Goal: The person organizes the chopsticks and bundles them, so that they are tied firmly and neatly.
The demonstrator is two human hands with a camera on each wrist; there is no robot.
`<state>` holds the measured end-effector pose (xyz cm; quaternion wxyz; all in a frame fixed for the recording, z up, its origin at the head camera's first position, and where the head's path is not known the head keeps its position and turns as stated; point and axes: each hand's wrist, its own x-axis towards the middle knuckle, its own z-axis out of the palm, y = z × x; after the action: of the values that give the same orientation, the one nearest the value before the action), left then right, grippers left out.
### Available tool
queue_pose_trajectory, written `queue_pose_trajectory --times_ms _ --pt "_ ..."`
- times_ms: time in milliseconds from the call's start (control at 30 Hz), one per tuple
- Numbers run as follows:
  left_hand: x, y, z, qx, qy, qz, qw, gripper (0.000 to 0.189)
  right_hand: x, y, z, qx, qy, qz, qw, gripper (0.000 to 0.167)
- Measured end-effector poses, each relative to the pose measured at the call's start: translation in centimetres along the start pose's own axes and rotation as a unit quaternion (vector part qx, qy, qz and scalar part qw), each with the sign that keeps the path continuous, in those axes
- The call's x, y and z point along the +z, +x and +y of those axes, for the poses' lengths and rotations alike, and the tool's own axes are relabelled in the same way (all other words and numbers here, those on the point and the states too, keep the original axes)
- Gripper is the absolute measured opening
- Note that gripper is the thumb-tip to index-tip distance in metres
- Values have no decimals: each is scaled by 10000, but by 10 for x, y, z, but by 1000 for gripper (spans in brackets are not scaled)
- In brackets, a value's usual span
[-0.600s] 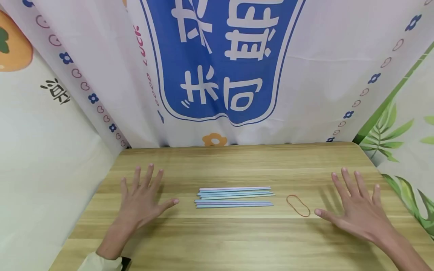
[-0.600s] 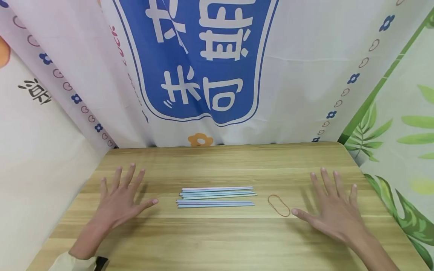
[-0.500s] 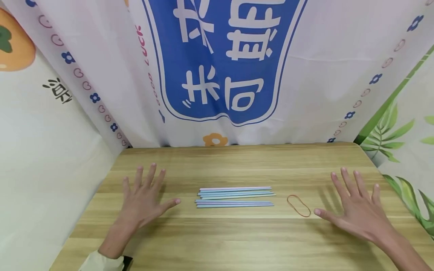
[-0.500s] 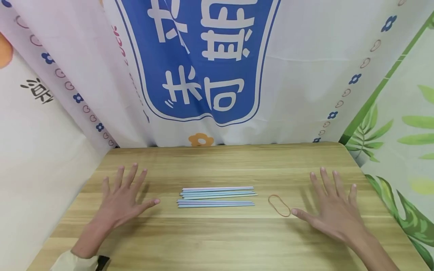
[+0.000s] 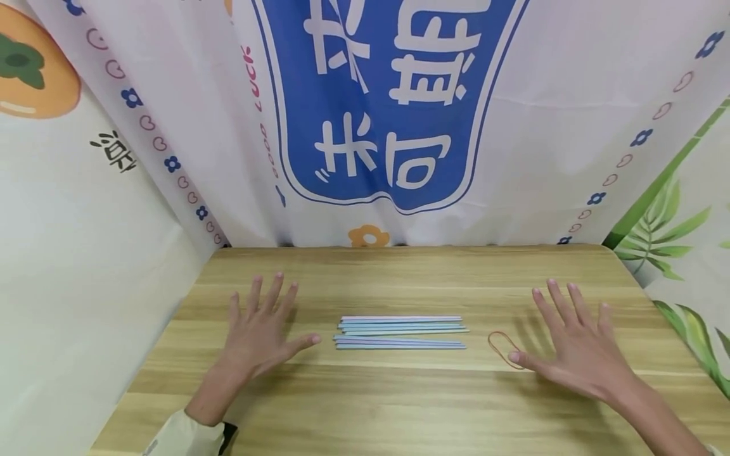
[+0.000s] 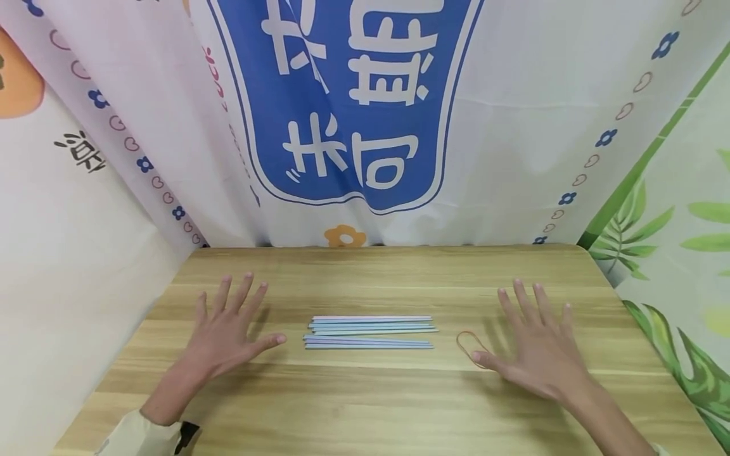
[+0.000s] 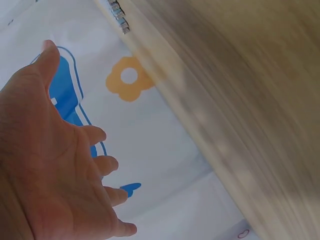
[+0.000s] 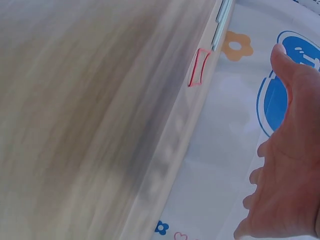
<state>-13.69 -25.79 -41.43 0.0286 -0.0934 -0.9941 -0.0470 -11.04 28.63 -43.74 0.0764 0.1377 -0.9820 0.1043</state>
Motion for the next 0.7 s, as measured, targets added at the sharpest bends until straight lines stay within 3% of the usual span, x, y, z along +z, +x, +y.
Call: queue_pose_trajectory --times_ms 700 --pt "13 15 27 481 -7 -142 9987 113 8 19 -30 -301 318 -312 9986 124"
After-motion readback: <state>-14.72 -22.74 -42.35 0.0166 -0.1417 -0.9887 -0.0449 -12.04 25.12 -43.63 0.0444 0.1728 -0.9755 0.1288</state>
